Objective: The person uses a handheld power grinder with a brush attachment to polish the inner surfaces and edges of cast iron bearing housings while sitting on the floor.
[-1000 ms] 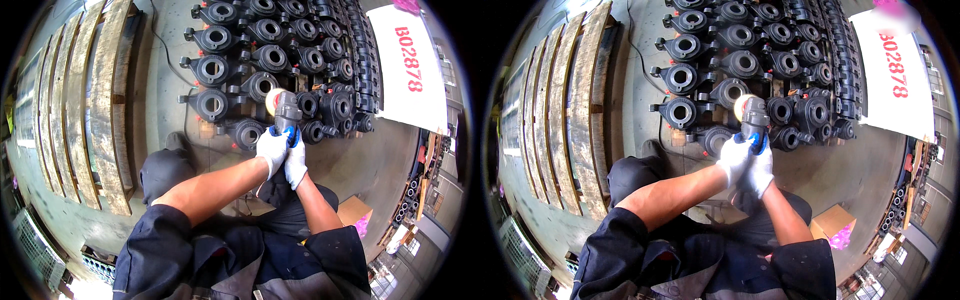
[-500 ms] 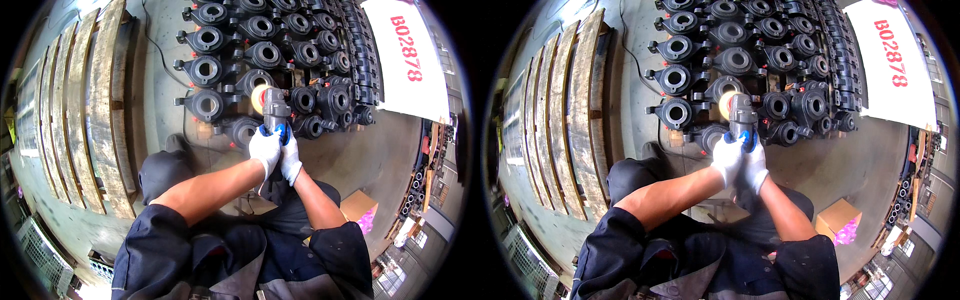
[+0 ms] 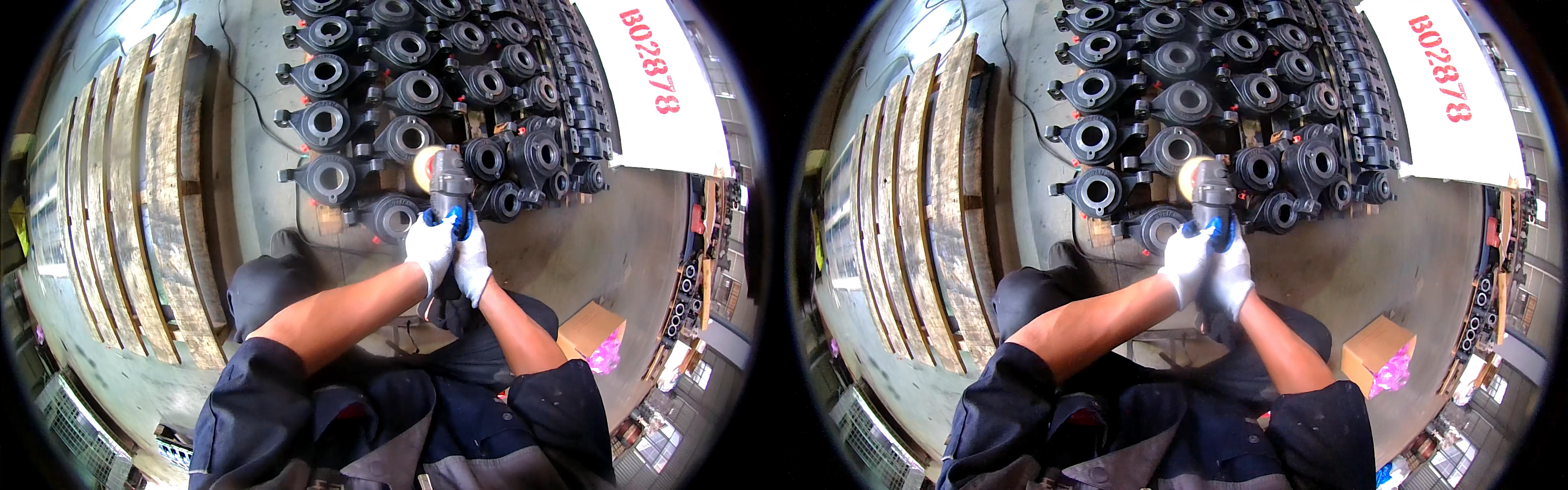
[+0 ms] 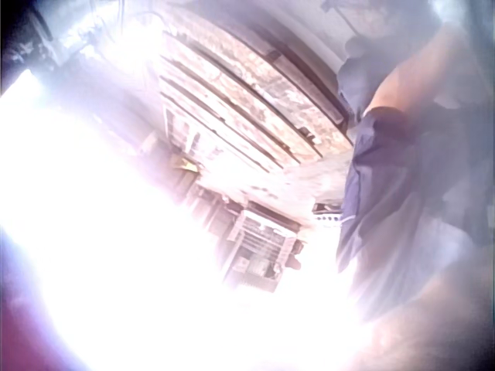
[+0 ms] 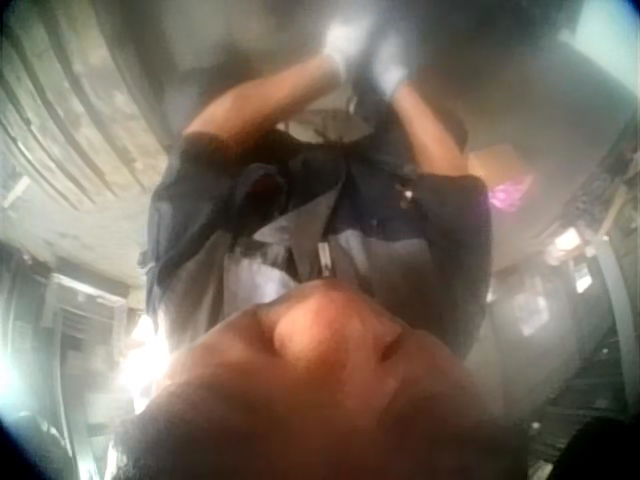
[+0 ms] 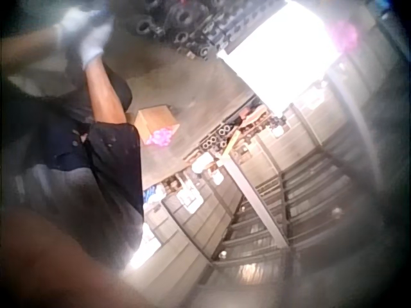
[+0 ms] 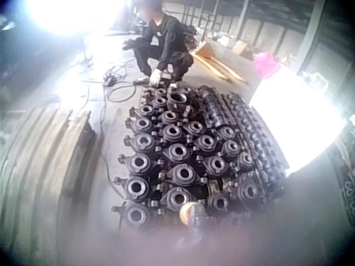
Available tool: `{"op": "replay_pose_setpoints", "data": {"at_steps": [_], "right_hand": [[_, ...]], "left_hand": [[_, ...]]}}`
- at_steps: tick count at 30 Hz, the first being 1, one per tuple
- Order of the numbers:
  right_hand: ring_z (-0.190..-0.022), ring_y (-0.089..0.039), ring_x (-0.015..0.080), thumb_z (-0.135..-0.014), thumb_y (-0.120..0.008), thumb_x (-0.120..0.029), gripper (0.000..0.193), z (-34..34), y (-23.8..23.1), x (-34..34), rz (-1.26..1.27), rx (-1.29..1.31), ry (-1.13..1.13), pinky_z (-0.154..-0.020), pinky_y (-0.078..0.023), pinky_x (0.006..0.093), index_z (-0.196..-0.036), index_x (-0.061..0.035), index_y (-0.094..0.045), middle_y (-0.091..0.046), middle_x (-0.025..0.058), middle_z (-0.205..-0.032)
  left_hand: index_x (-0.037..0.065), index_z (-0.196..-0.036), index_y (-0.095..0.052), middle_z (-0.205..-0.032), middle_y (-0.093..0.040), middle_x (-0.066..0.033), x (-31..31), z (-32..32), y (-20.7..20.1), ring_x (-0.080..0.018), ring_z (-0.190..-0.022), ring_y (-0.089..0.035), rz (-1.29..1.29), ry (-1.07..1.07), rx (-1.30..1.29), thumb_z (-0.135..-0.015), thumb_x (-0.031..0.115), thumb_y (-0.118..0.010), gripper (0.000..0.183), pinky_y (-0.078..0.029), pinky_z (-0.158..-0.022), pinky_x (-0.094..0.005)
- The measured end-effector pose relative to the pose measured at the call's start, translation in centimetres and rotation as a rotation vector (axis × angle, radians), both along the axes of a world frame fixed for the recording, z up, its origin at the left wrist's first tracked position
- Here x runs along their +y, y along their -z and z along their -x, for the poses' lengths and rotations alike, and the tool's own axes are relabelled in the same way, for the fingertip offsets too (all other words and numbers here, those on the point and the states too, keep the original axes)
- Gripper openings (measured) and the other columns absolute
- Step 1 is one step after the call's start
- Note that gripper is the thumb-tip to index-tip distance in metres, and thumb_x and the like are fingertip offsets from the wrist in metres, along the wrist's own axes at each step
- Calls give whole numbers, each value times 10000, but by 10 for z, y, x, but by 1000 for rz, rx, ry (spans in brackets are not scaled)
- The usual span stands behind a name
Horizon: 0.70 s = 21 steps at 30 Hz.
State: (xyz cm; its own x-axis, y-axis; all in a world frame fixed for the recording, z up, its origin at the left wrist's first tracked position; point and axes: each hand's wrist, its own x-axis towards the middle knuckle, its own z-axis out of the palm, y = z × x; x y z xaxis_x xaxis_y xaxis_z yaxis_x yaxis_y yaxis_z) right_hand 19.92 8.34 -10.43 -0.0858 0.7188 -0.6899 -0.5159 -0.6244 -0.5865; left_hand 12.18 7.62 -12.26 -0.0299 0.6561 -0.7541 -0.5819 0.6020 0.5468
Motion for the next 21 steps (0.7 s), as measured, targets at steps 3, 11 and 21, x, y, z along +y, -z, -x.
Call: {"op": "replay_pose_setpoints", "data": {"at_steps": [3,11,21], "right_hand": [[-1002,-629,260,-1040,-454,-555,522,-6,-7,-3,-32,-88,25,-953,-515,396,-1266,-104,-588,-644,118,-1079],[-994,-626,239,-1046,-476,-501,460,-11,-10,-11,-15,44,60,-911,-532,374,-1257,-112,-600,-646,109,-1060],[-1040,-607,167,-963,-673,-88,602,9,21,-18,-412,-509,-349,-905,-532,352,-1512,-137,-431,-638,75,-1232]], "left_hand": [[-5,-1268,-622,-1089,-714,-112,1,-3,-14,-170,-937,-635,-51,93,-8,-934,294,-758,469,-526,-852,-322],[22,-1141,-689,-1006,-724,-109,-8,-12,-19,-186,-886,-641,-53,68,77,-954,353,-708,381,-519,-804,-364],[28,-1160,-681,-1021,-716,-98,-18,20,12,-198,-878,-654,-89,-23,74,-990,326,-685,343,-526,-798,-356]]}}
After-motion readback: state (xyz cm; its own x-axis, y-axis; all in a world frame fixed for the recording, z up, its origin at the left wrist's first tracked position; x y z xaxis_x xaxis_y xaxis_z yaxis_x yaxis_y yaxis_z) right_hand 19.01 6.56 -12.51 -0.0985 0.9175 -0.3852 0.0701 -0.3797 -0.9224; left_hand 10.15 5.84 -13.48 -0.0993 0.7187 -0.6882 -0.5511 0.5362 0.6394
